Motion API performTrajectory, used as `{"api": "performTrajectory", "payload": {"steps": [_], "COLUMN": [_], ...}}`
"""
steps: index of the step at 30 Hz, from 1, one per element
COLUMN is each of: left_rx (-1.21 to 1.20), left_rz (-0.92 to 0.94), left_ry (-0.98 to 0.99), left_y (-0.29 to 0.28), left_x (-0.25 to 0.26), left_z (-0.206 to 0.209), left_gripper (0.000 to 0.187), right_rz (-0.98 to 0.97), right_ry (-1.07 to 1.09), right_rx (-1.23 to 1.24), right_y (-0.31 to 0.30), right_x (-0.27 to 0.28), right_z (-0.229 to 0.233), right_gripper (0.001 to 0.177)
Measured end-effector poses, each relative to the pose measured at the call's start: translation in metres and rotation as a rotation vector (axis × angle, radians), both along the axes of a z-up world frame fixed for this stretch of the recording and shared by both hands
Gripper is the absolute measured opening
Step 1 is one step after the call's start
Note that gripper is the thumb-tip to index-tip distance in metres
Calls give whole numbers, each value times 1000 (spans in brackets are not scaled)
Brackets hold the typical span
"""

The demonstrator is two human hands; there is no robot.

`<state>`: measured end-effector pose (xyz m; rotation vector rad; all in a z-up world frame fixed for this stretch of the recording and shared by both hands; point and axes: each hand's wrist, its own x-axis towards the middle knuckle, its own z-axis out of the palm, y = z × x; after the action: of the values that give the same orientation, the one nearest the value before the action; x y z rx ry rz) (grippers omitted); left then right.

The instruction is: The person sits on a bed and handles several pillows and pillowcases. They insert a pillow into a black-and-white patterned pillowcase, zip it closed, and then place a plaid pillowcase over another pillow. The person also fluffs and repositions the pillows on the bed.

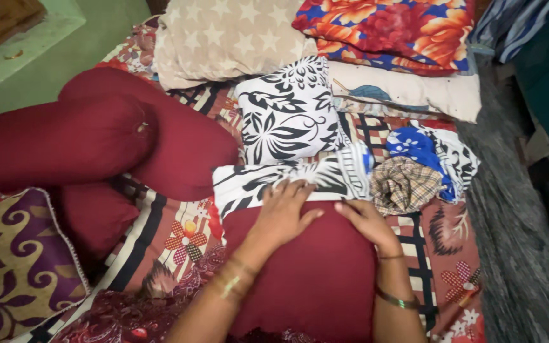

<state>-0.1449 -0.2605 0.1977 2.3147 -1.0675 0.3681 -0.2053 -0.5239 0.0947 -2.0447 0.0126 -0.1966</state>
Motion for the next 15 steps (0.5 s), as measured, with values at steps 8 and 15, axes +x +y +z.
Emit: {"api": "performTrajectory", "payload": {"steps": [8, 15], "left_rx": [-34, -46], "left_rz": [1, 13], "left_ry": [341, 283], "left_y": [-34, -30], "left_x": [25, 25], "left_z": [-63, -76], "left_gripper": [37, 36], "right_rz": [-542, -428], "right_ry": [-45, -9], "right_rx": [253, -167], "right_y": [4, -20], "right_x": [-26, 37], "right_z": [16, -67], "right_gripper": [36, 41]}}
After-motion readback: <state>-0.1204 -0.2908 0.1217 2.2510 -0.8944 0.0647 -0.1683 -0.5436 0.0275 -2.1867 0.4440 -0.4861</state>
